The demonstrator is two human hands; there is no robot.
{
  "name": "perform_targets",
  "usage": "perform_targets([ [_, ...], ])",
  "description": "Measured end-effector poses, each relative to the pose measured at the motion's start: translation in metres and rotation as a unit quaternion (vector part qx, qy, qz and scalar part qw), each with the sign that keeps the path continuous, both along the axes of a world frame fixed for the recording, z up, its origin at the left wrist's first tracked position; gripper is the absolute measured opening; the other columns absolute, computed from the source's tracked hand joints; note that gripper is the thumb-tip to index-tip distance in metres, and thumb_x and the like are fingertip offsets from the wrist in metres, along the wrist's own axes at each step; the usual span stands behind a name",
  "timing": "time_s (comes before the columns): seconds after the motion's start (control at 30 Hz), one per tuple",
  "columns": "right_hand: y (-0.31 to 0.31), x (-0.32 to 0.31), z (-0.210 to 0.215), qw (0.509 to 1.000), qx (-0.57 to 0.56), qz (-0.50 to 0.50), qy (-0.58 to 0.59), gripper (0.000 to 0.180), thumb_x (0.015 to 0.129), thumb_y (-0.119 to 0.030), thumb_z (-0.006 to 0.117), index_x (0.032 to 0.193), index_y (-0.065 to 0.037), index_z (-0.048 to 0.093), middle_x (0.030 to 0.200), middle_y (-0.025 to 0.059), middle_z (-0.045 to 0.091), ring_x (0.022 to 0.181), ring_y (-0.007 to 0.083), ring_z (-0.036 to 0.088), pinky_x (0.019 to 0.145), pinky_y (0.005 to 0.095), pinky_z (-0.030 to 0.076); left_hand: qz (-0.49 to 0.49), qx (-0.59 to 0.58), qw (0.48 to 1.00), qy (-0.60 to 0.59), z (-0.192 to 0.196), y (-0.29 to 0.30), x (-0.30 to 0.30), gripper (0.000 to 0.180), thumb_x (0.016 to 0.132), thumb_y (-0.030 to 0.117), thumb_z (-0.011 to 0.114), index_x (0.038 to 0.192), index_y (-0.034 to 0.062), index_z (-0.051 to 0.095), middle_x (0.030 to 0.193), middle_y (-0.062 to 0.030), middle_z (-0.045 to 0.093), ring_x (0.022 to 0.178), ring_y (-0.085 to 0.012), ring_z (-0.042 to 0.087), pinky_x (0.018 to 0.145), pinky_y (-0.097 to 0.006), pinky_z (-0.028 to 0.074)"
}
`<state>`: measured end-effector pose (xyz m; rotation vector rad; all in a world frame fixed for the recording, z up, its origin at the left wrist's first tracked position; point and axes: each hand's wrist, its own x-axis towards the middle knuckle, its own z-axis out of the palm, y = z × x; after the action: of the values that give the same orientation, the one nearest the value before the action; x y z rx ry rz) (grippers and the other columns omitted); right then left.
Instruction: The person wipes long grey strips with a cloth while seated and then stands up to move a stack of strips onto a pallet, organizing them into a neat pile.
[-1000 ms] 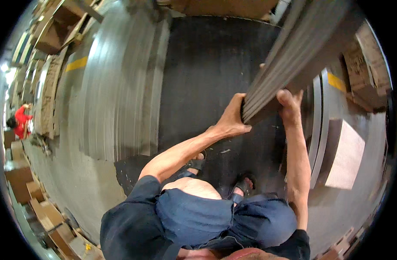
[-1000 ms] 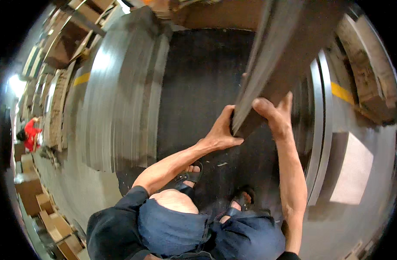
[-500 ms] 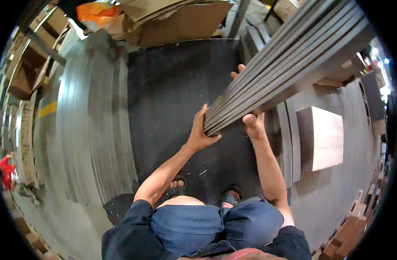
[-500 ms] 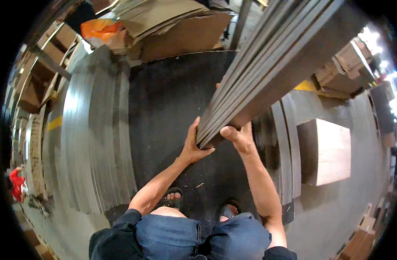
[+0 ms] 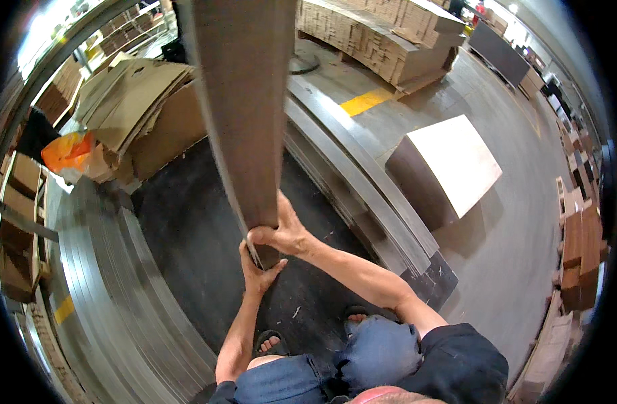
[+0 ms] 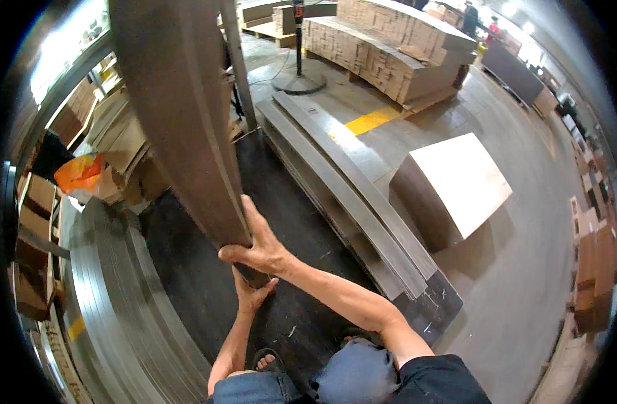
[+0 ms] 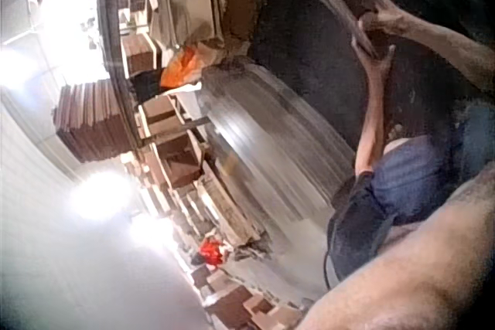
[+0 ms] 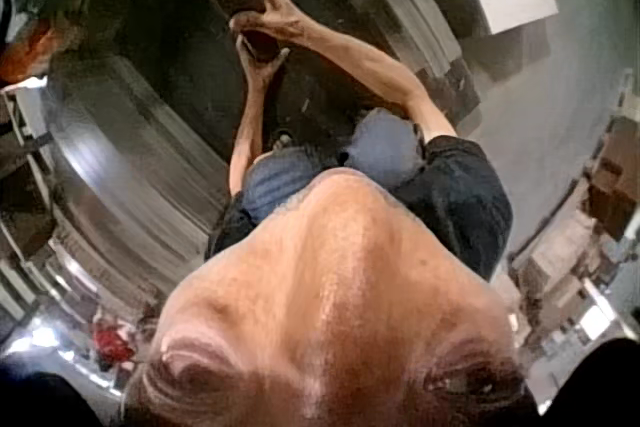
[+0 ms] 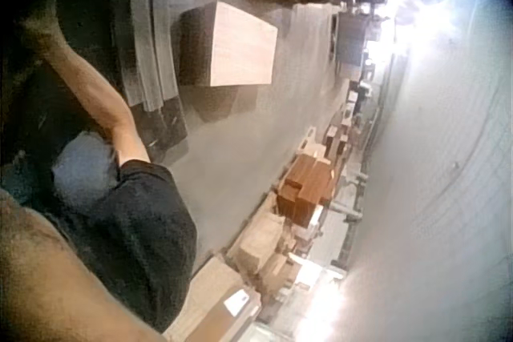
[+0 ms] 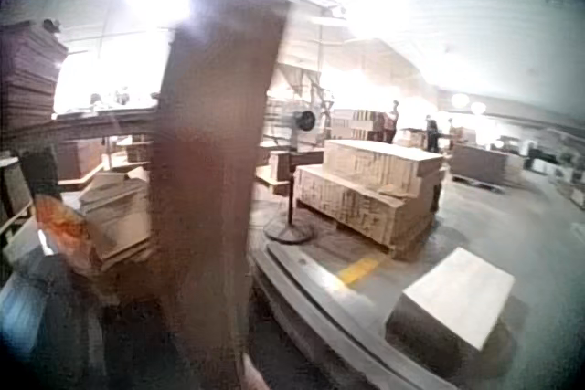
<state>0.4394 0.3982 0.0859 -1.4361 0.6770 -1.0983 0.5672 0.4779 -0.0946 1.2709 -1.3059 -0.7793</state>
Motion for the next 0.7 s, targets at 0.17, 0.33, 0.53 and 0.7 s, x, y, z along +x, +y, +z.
perform_targets([
  [0.17, 0.007, 0.006, 0.001, 0.998, -0.057, 0.008, -0.037, 0.109, 0.069, -0.064, 0.078, 0.149, -0.009, 0.028, 0.139, 0.0158, 0.044, 0.136, 0.0319, 0.039, 0.114, 0.0472, 0.03, 0.007, -0.006, 0.997, 0.07, -0.027, 0.011, -0.009, 0.097, 0.064, 0.023, 0.093, 0.139, 0.0053, 0.034, 0.134, -0.0123, 0.043, 0.125, -0.0276, 0.046, 0.105, -0.04, 0.039],
  [0.33, 0.002, 0.007, -0.005, 0.994, -0.074, 0.046, -0.069, 0.104, 0.073, -0.059, 0.076, 0.15, -0.008, 0.028, 0.141, 0.0138, 0.042, 0.136, 0.0288, 0.037, 0.113, 0.044, 0.029, -0.014, 0.041, 0.991, 0.125, -0.053, 0.018, -0.009, 0.097, 0.068, 0.023, 0.09, 0.143, 0.0055, 0.03, 0.134, -0.0136, 0.046, 0.124, -0.0244, 0.05, 0.105, -0.04, 0.041],
  [0.53, 0.01, 0.0, -0.003, 0.986, 0.052, 0.104, -0.116, 0.105, 0.077, -0.067, 0.07, 0.151, -0.007, 0.026, 0.144, 0.0134, 0.038, 0.137, 0.0276, 0.034, 0.114, 0.0435, 0.028, 0.032, 0.093, 0.995, 0.015, -0.02, 0.083, -0.011, 0.099, 0.067, 0.021, 0.091, 0.14, 0.0039, 0.026, 0.126, -0.0136, 0.043, 0.116, -0.0264, 0.048, 0.098, -0.04, 0.042],
  [0.7, 0.016, 0.024, -0.04, 0.946, 0.233, 0.157, -0.165, 0.085, 0.087, -0.072, 0.055, 0.144, -0.01, 0.043, 0.129, 0.0081, 0.055, 0.12, 0.0199, 0.05, 0.1, 0.04, 0.042, 0.159, 0.206, 0.963, -0.074, 0.027, 0.169, -0.005, 0.099, 0.06, 0.02, 0.09, 0.138, -0.002, 0.034, 0.124, -0.0204, 0.049, 0.114, -0.0337, 0.051, 0.096, -0.045, 0.043],
])
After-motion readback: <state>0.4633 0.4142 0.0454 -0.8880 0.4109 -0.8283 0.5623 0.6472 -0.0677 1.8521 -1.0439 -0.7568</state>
